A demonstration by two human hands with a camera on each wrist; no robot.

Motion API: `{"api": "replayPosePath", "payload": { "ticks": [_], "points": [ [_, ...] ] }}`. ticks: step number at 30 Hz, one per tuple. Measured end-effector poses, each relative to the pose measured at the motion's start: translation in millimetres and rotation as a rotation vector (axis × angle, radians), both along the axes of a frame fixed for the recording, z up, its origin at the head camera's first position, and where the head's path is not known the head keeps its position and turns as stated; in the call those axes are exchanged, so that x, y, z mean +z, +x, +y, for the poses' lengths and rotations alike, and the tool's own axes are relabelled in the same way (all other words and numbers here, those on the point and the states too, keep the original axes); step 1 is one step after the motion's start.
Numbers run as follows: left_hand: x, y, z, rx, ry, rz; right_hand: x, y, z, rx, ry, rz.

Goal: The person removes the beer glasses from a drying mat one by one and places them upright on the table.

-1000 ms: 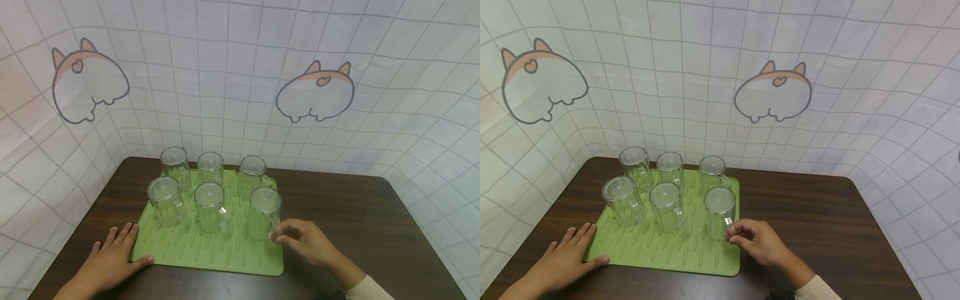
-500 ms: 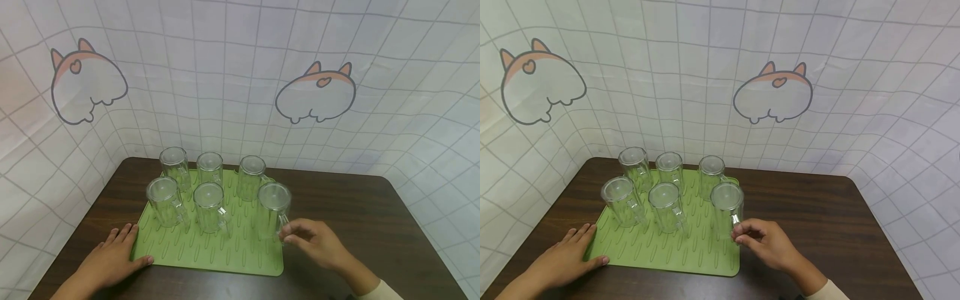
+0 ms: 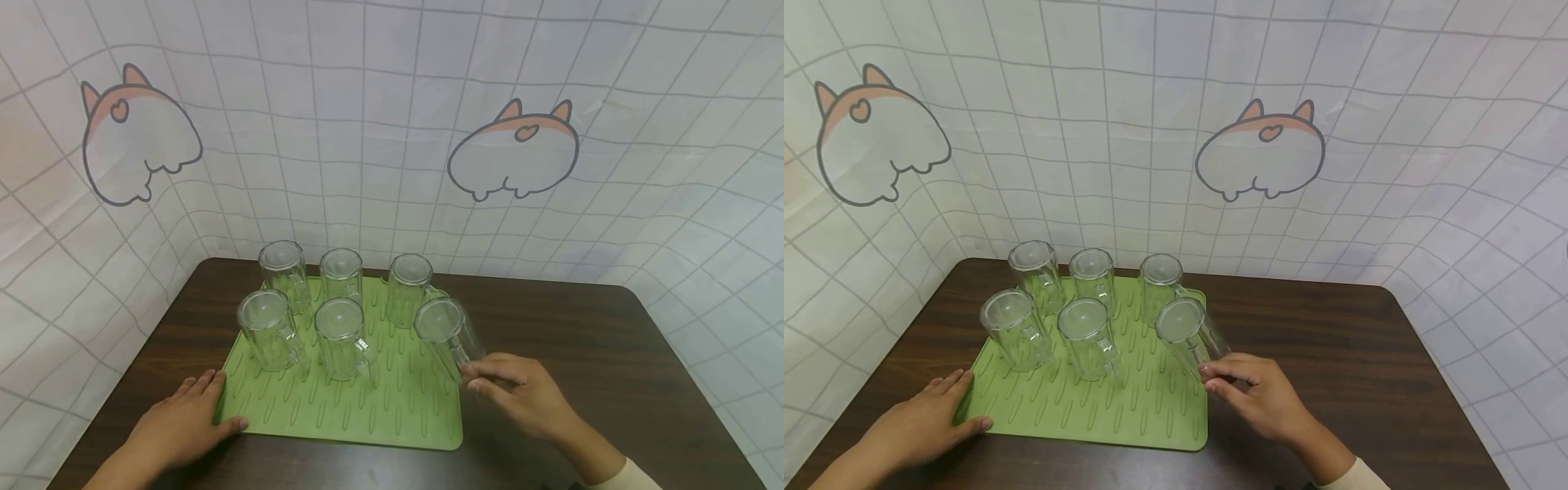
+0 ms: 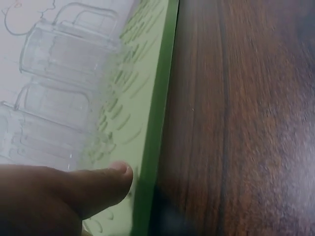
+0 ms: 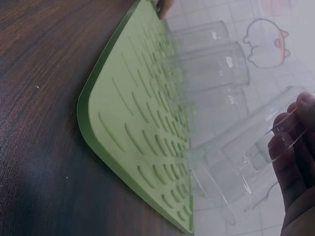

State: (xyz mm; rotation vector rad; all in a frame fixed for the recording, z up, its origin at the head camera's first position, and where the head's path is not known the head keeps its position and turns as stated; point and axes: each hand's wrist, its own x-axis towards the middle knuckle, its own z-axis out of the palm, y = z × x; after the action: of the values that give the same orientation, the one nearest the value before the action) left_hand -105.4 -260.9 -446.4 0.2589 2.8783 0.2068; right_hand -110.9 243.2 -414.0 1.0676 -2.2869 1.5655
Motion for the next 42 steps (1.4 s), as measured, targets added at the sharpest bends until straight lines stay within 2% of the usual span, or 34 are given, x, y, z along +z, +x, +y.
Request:
{"api": "replayPosePath", "payload": {
  "ticks": [6, 12, 15, 21, 31, 42],
  "points": [
    [8.2, 0.9, 4.1, -0.005, 0.005, 0.033, 2.2, 1.6, -1, -0.041, 0.047, 0.063],
    [25.8, 1.8, 12.2, 0.005, 0.030, 0.131, 2.5, 1.3, 0, -0.072, 0.057, 0.087],
    [36.6, 1.8, 16.4, 0.006, 0.050, 0.151, 2.0, 0.6, 1, -0.070, 0.063, 0.094],
    [54.5, 3.3, 30.0, -0.038, 0.104, 0.174, 1.9, -0.1, 3, -0.071, 0.075, 0.117],
    [80.8, 1.8, 56.6, -0.101, 0.178, 0.309, 2.8, -2.0, 1, -0.057, 0.068, 0.164],
    [95.1, 1.3, 79.7, -0.157, 0.285, 0.404, 6.5, -3.7, -2, -0.028, 0.056, 0.203]
  ]
}}
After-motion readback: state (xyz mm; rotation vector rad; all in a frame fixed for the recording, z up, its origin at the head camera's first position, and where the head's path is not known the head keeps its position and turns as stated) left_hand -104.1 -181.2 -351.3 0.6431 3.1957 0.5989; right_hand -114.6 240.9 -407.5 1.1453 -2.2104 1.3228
